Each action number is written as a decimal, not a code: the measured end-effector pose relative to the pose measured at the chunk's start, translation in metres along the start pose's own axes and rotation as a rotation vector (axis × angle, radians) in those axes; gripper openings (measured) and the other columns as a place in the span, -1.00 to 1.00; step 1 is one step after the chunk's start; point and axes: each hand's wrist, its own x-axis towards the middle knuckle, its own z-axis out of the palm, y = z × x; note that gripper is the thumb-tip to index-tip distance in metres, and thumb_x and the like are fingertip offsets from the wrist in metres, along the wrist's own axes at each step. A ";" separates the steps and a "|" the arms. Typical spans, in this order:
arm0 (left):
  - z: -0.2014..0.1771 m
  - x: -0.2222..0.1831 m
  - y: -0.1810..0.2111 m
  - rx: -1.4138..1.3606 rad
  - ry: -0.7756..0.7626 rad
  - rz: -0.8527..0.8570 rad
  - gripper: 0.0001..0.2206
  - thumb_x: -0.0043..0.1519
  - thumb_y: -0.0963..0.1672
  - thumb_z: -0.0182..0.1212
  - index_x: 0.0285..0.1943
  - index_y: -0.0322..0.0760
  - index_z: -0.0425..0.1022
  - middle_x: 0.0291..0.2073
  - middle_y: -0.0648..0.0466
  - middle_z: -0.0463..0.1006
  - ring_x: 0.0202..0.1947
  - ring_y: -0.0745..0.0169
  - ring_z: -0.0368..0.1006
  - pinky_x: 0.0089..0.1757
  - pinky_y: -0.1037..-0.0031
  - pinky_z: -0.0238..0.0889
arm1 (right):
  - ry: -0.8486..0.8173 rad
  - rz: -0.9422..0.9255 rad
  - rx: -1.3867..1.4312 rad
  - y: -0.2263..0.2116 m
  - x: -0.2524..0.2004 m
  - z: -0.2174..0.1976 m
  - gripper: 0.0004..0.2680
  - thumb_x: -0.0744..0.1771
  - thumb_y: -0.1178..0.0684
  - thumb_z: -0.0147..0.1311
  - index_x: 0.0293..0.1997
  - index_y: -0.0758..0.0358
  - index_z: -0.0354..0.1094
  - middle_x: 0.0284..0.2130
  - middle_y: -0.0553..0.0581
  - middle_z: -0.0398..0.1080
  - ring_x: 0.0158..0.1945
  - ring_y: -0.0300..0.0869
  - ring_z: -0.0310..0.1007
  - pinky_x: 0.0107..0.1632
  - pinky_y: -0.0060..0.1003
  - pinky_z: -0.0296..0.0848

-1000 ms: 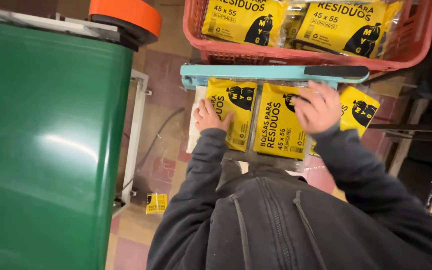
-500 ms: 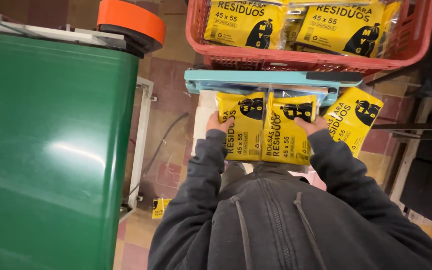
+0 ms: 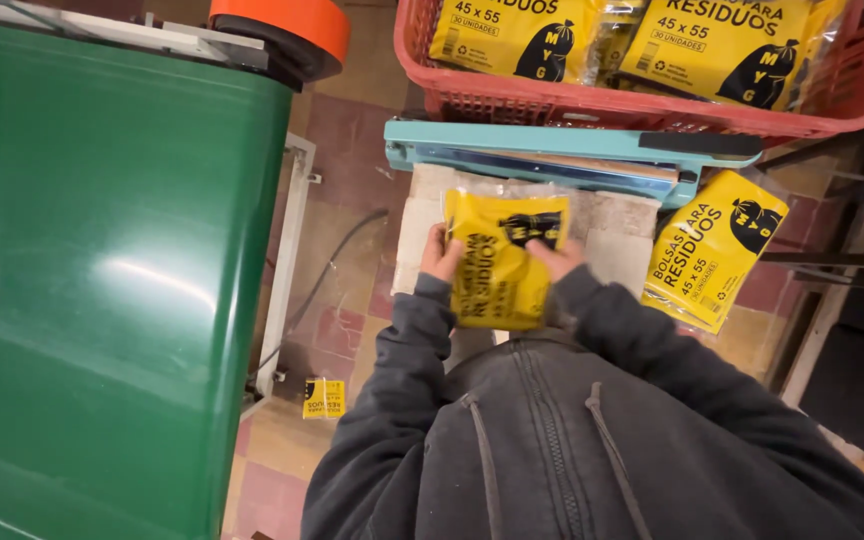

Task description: Folding black plastic bags and inserting them into yellow printed packaging sleeves.

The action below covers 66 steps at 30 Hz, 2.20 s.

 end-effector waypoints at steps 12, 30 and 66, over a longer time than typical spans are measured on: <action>0.013 -0.031 0.037 0.082 -0.039 0.021 -0.56 0.15 -0.29 0.35 0.20 -0.42 0.31 -0.05 0.00 0.56 -0.06 0.26 0.51 -0.02 0.42 0.41 | -0.141 -0.648 -0.942 -0.213 -0.008 0.051 -0.82 0.24 0.08 0.34 -0.16 0.13 0.45 -0.22 0.05 0.40 -0.07 0.00 0.34 0.00 -0.05 0.35; 0.008 -0.037 0.058 0.031 -0.143 0.056 -0.59 0.16 -0.31 0.34 0.19 -0.42 0.37 -0.02 0.03 0.57 -0.01 0.30 0.50 0.02 0.46 0.38 | -0.395 -0.455 -0.658 -0.205 0.015 0.026 -0.87 0.32 0.00 0.24 -0.23 0.19 0.41 -0.23 0.06 0.49 -0.14 -0.06 0.46 -0.06 -0.23 0.43; -0.045 0.021 -0.029 0.468 0.212 0.063 -0.81 0.34 -0.16 0.21 0.03 -0.43 0.56 -0.32 0.09 0.62 -0.31 0.48 0.42 -0.21 0.56 0.36 | -0.086 -0.277 -0.675 -0.115 0.047 -0.068 -0.90 0.31 0.10 0.24 -0.19 0.26 0.51 -0.41 0.06 0.53 -0.36 -0.31 0.47 -0.24 -0.36 0.47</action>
